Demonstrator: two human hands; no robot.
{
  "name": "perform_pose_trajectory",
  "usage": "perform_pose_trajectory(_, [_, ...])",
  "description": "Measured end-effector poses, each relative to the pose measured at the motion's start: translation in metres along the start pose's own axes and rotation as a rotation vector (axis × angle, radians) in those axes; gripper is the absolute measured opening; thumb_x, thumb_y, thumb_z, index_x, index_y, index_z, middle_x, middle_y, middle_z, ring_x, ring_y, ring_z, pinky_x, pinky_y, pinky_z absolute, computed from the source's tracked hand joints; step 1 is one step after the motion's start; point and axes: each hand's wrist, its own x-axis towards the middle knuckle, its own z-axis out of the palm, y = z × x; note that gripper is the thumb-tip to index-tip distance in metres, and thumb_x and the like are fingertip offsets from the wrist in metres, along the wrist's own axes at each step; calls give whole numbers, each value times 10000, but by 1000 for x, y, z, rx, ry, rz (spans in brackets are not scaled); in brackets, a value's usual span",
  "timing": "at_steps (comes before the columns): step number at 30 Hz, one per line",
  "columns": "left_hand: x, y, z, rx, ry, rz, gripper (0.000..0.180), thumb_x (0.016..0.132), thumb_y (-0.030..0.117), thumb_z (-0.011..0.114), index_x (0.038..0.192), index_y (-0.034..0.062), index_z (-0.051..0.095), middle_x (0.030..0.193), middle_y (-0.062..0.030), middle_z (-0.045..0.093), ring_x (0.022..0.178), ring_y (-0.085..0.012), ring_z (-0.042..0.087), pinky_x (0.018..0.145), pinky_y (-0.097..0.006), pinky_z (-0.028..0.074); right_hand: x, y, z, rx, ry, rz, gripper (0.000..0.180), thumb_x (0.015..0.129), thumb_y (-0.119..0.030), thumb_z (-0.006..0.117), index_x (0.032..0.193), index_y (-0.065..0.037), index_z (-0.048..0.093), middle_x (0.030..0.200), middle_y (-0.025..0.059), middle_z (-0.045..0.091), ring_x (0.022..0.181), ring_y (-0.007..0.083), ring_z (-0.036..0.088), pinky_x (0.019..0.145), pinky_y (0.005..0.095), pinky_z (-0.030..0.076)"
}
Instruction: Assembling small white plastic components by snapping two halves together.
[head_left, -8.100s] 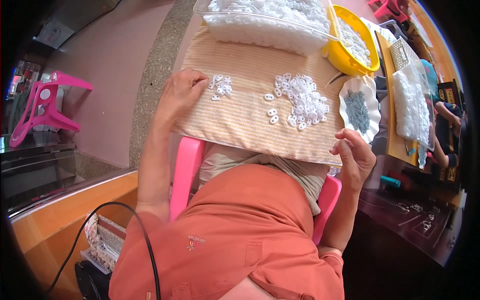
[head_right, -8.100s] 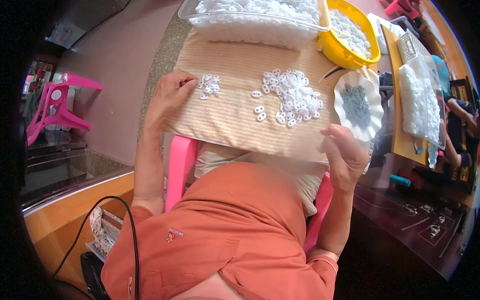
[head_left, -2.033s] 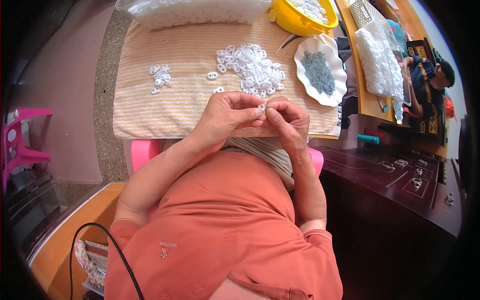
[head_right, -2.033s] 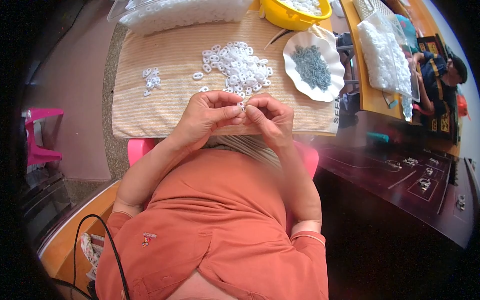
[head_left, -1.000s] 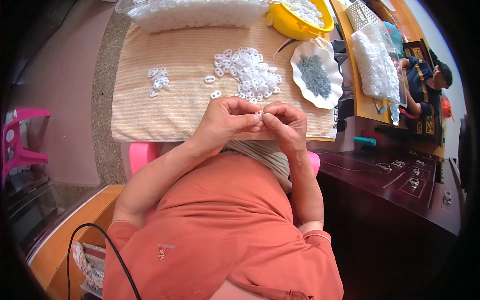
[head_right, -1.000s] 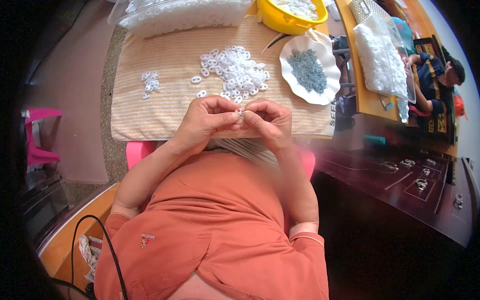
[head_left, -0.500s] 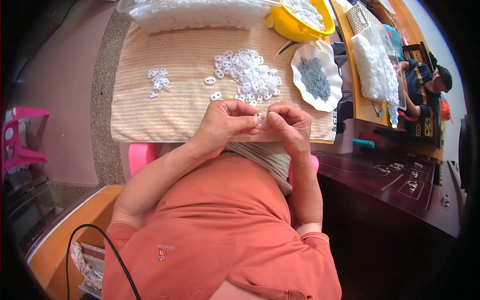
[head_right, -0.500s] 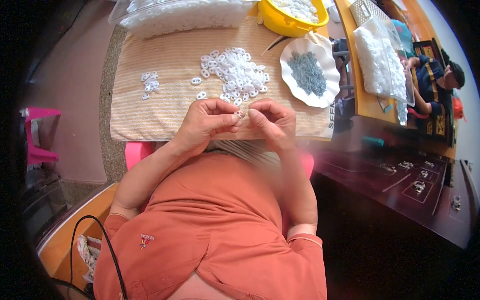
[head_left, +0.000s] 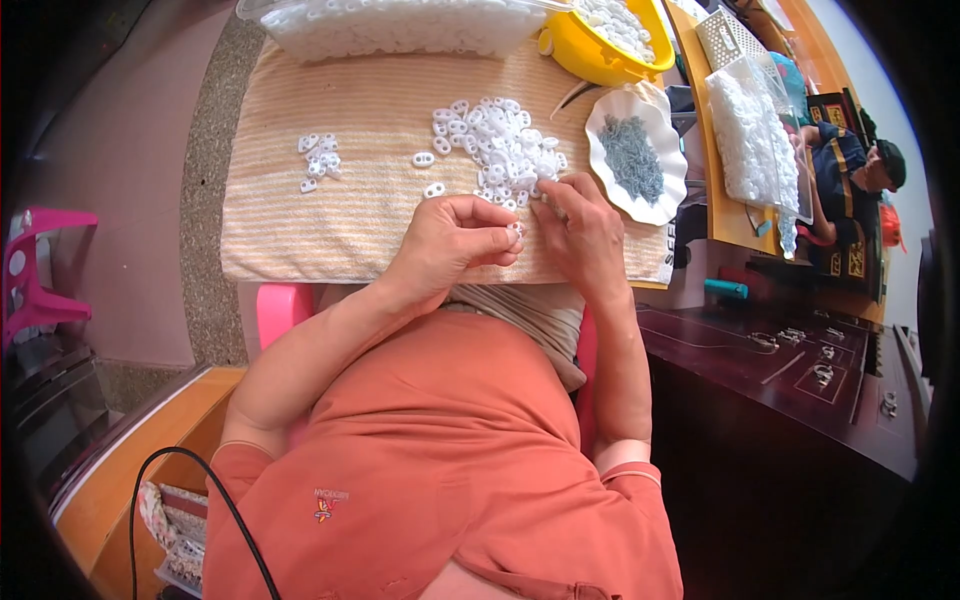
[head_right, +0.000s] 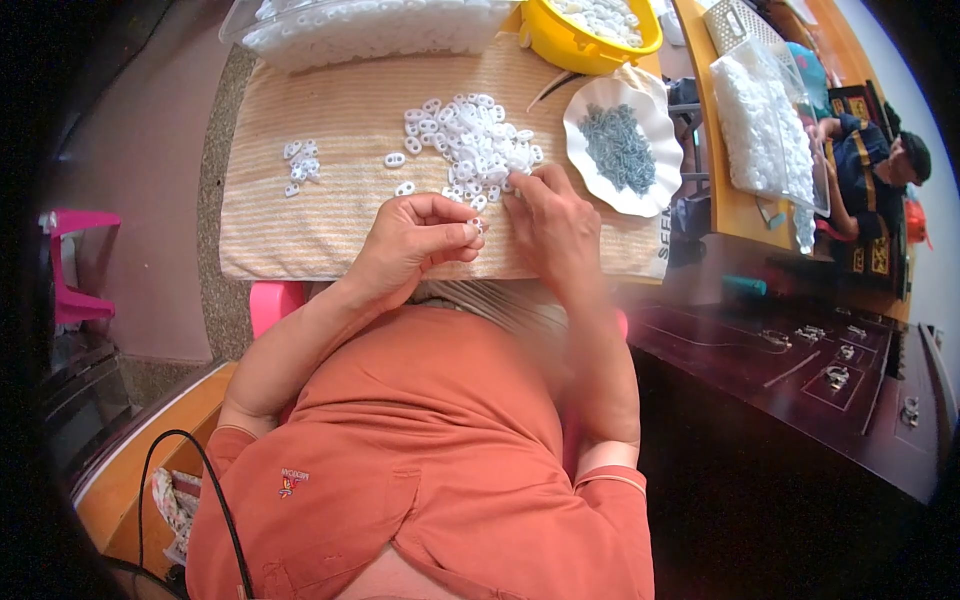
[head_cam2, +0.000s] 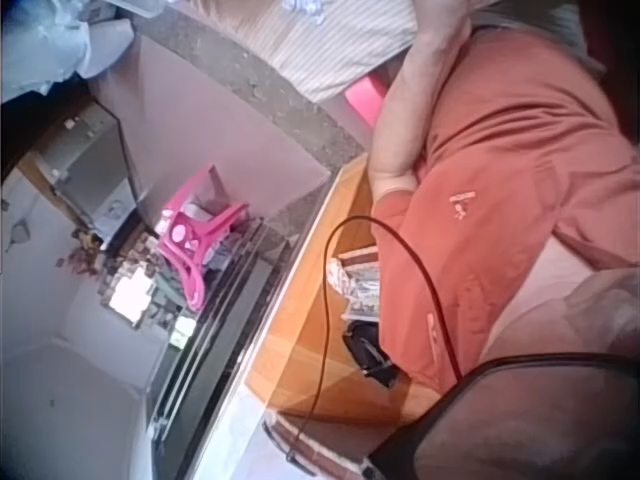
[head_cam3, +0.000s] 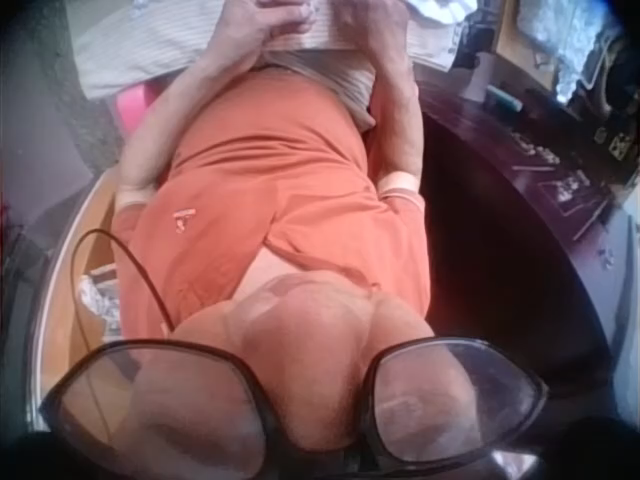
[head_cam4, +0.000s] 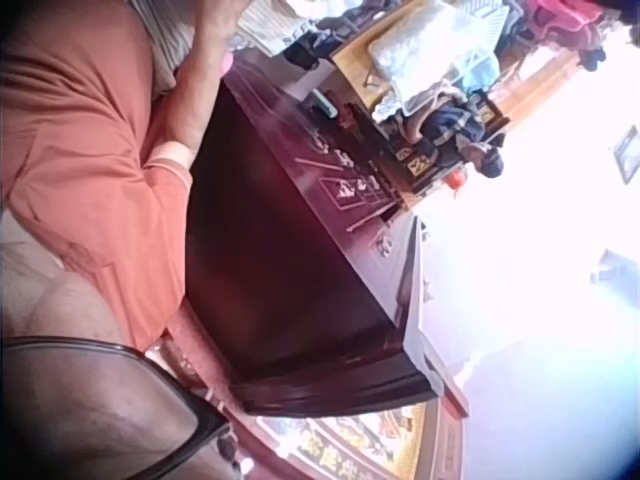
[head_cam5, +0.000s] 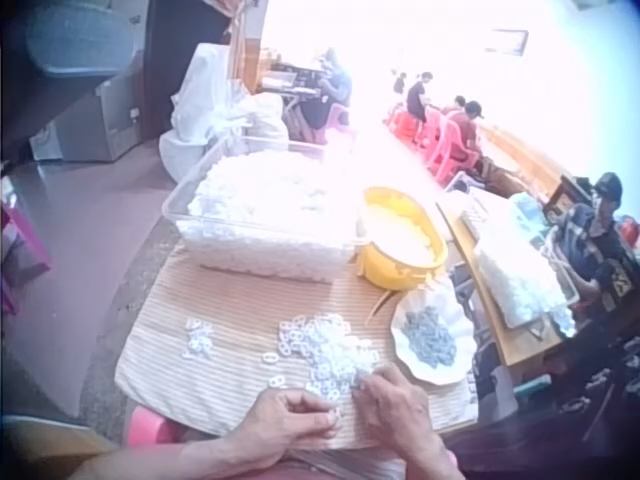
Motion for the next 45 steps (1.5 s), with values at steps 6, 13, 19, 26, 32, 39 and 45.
perform_pose_trajectory(6, [0, -1, 0, 11, 1, -22, 148, 840, 16, 674, 973, -37, 638, 881, -103, 667, 776, -158, 660, 713, -268, 567, 7, 1, 3, -66, -18, -84, 116, 851, -123, 654, 948, -60, 655, 881, 103, 605, 753, 298, 635, 638, 392, 495])
perform_pose_trajectory(13, [2, -1, -1, -13, -3, 27, 140, 843, 11, 668, 971, -32, 635, 880, -97, 667, 778, -154, 658, 712, -263, 566, 4, 8, 10, -43, 78, -124, 92, 874, -139, 623, 926, -64, 623, 911, 108, 610, 711, 312, 638, 620, 409, 506])
perform_pose_trajectory(19, [3, 0, -3, -19, 9, 36, 138, 850, 10, 659, 981, -27, 631, 897, -98, 665, 798, -158, 662, 723, -268, 568, -11, 6, 10, 618, -27, 197, 112, 920, -48, 608, 1010, 18, 616, 818, 55, 657, 688, 96, 592, 617, 244, 479])
perform_pose_trajectory(26, [3, -1, -3, -50, -6, 55, 140, 849, 13, 663, 979, -29, 631, 899, -100, 667, 802, -158, 660, 724, -269, 566, -16, -2, 14, 1060, -106, 296, 193, 900, -3, 624, 1083, 58, 629, 841, 58, 666, 731, 95, 625, 657, 226, 515])
perform_pose_trajectory(32, [4, -3, -3, -66, -11, 72, 138, 848, 23, 674, 969, -37, 644, 882, -101, 681, 771, -145, 663, 708, -254, 566, -19, 3, 15, 1172, -152, 258, 259, 889, 19, 629, 1145, 57, 614, 934, 80, 679, 807, 116, 648, 712, 232, 533])
perform_pose_trajectory(39, [3, -2, -2, -78, -4, 75, 132, 849, 11, 668, 965, -44, 641, 892, -104, 678, 780, -145, 662, 714, -254, 568, -21, 3, 14, 1259, -194, 293, 285, 890, 22, 626, 1171, 58, 597, 968, 89, 677, 843, 124, 646, 721, 237, 536])
perform_pose_trajectory(45, [2, -1, -1, -65, 0, 72, 136, 848, 9, 667, 967, -50, 639, 896, -104, 678, 788, -142, 659, 719, -256, 569, -21, 6, 13, 1298, -247, 331, 277, 893, 9, 625, 1163, 56, 592, 969, 97, 676, 831, 131, 652, 721, 247, 545])
